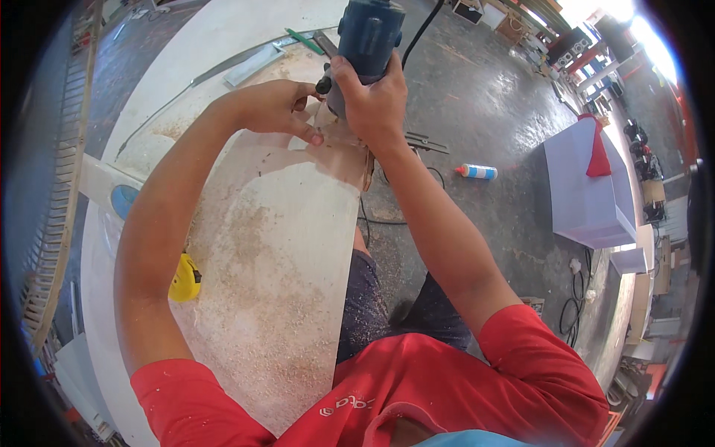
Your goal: The person uses a hand router to cut a groove along the edge of a piece of wood, then uses pliers to remove a small metal bracket or pin.
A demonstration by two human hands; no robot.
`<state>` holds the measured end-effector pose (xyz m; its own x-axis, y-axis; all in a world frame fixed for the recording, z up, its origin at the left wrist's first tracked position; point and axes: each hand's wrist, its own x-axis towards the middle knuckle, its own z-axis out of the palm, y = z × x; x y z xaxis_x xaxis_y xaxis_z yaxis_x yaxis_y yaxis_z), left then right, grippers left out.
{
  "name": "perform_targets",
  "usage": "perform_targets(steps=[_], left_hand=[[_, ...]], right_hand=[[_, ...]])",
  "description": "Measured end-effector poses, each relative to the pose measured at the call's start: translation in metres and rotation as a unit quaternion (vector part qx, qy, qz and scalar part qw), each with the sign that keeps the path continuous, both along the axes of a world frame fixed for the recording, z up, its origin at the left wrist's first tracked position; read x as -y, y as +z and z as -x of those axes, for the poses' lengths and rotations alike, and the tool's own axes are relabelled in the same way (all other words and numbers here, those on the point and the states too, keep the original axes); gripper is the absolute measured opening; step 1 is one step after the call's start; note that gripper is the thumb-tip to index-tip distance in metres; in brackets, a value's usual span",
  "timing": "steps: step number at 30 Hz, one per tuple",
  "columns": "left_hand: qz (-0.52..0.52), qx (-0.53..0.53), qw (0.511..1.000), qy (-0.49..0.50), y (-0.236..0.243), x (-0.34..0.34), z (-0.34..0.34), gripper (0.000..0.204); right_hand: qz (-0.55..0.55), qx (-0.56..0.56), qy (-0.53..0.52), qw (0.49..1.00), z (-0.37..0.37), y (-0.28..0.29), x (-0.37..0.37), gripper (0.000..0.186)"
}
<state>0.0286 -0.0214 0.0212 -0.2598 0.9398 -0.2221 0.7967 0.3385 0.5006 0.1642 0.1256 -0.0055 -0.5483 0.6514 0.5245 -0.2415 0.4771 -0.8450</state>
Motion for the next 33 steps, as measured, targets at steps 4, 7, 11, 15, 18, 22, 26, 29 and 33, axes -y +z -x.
perform_targets(steps=[4,7,11,15,18,22,26,29,33], left_hand=[[-0.011,-0.010,1.000,0.004,-0.003,-0.002,0.000,0.094],[-0.027,0.006,1.000,-0.002,-0.006,-0.001,0.003,0.083],[-0.020,-0.020,1.000,0.007,-0.005,-0.003,0.003,0.072],[-0.039,-0.017,0.999,0.005,-0.008,-0.006,0.005,0.070],[-0.025,-0.032,0.999,0.009,-0.008,-0.007,0.007,0.071],[-0.028,-0.038,0.999,0.006,-0.004,-0.011,0.007,0.072],[-0.002,-0.045,0.999,0.018,-0.003,-0.016,0.013,0.077],[-0.007,-0.041,0.999,0.016,-0.004,-0.021,0.018,0.086],[0.005,-0.044,0.999,0.013,0.000,-0.026,0.020,0.097]], right_hand=[[-0.015,-0.028,0.001,0.999,0.002,-0.004,-0.004,0.060],[-0.047,-0.031,-0.007,0.998,0.003,-0.006,-0.003,0.059],[-0.051,-0.031,-0.009,0.998,0.002,-0.007,-0.003,0.060],[-0.058,-0.017,-0.020,0.998,0.003,-0.005,-0.005,0.062],[-0.052,-0.017,-0.014,0.998,0.005,-0.006,-0.007,0.063],[-0.037,-0.031,-0.008,0.999,0.010,-0.007,-0.012,0.062],[-0.045,-0.034,-0.010,0.998,0.016,-0.006,-0.015,0.060],[-0.052,-0.027,-0.015,0.998,0.019,-0.005,-0.022,0.058],[-0.047,-0.023,-0.016,0.998,0.024,-0.004,-0.026,0.057]])
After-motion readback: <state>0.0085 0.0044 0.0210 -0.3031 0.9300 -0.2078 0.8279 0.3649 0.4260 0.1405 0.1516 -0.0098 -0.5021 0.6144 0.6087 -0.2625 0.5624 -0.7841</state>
